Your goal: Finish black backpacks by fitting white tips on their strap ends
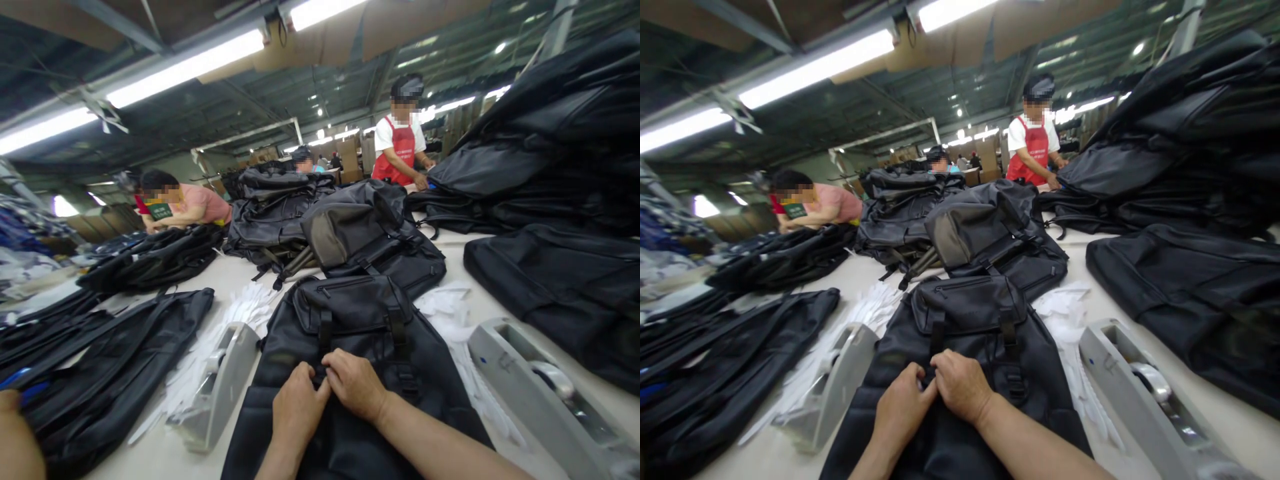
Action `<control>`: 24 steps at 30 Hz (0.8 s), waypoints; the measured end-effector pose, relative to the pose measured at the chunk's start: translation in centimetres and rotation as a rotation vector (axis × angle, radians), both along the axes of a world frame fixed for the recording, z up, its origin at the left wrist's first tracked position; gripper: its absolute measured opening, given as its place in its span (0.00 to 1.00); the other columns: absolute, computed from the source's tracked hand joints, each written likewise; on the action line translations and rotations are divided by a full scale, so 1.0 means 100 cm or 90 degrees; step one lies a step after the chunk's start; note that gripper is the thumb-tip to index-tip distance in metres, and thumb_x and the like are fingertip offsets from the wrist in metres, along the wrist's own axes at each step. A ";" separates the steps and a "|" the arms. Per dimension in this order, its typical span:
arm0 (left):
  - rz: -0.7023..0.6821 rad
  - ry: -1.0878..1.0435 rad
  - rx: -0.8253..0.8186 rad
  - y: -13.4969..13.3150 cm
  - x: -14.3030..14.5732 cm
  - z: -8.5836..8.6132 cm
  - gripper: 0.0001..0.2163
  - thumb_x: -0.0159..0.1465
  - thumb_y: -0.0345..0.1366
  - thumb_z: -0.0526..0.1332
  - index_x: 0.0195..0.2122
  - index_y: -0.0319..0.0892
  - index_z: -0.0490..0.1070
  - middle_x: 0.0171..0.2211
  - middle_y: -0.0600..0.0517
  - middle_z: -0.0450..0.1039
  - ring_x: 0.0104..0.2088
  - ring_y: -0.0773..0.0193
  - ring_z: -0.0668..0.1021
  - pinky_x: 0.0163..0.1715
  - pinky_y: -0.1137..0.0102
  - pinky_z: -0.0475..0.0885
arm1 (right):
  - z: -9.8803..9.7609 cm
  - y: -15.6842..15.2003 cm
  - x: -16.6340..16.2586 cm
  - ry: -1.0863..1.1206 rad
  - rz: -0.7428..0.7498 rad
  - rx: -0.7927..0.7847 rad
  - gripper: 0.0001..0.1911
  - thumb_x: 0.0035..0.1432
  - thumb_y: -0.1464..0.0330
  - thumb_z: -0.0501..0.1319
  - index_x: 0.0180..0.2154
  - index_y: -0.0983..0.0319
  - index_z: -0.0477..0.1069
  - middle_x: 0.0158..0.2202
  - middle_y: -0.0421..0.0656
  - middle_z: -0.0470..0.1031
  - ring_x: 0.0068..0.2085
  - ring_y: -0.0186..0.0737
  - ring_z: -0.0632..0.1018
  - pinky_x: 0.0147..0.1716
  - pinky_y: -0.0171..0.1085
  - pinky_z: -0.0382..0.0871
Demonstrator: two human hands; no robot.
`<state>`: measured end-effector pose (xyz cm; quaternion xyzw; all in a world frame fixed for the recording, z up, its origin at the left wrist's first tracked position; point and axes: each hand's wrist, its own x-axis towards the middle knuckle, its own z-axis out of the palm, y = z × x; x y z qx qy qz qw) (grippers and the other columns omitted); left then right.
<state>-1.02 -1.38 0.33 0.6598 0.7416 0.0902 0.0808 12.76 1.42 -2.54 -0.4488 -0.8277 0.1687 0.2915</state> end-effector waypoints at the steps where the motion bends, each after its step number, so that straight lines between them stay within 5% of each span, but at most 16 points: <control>1: -0.003 -0.010 0.002 -0.001 -0.002 0.000 0.11 0.58 0.46 0.52 0.35 0.45 0.63 0.34 0.51 0.74 0.37 0.60 0.76 0.31 0.69 0.65 | 0.001 -0.001 0.000 -0.046 0.031 0.029 0.17 0.56 0.73 0.49 0.48 0.57 0.64 0.39 0.43 0.71 0.40 0.39 0.73 0.38 0.33 0.64; 5: -0.042 0.004 0.008 -0.002 -0.007 -0.004 0.10 0.57 0.45 0.53 0.33 0.45 0.64 0.33 0.51 0.74 0.37 0.60 0.77 0.31 0.70 0.65 | 0.004 0.001 0.000 -0.207 0.077 0.040 0.27 0.54 0.72 0.51 0.55 0.50 0.56 0.39 0.42 0.70 0.36 0.40 0.74 0.33 0.34 0.65; 10: -0.072 0.008 0.005 0.000 -0.015 -0.008 0.10 0.56 0.44 0.52 0.32 0.44 0.64 0.32 0.50 0.74 0.36 0.59 0.76 0.31 0.69 0.64 | 0.010 0.006 -0.001 -0.322 0.136 0.056 0.23 0.57 0.69 0.50 0.54 0.48 0.57 0.35 0.41 0.71 0.31 0.38 0.74 0.28 0.32 0.62; 24: -0.093 -0.062 0.002 -0.016 -0.027 0.009 0.09 0.52 0.41 0.53 0.30 0.43 0.66 0.29 0.47 0.75 0.32 0.56 0.76 0.28 0.68 0.61 | 0.008 -0.001 -0.005 -0.339 0.118 0.089 0.25 0.54 0.68 0.53 0.55 0.52 0.59 0.34 0.43 0.74 0.33 0.41 0.75 0.31 0.34 0.65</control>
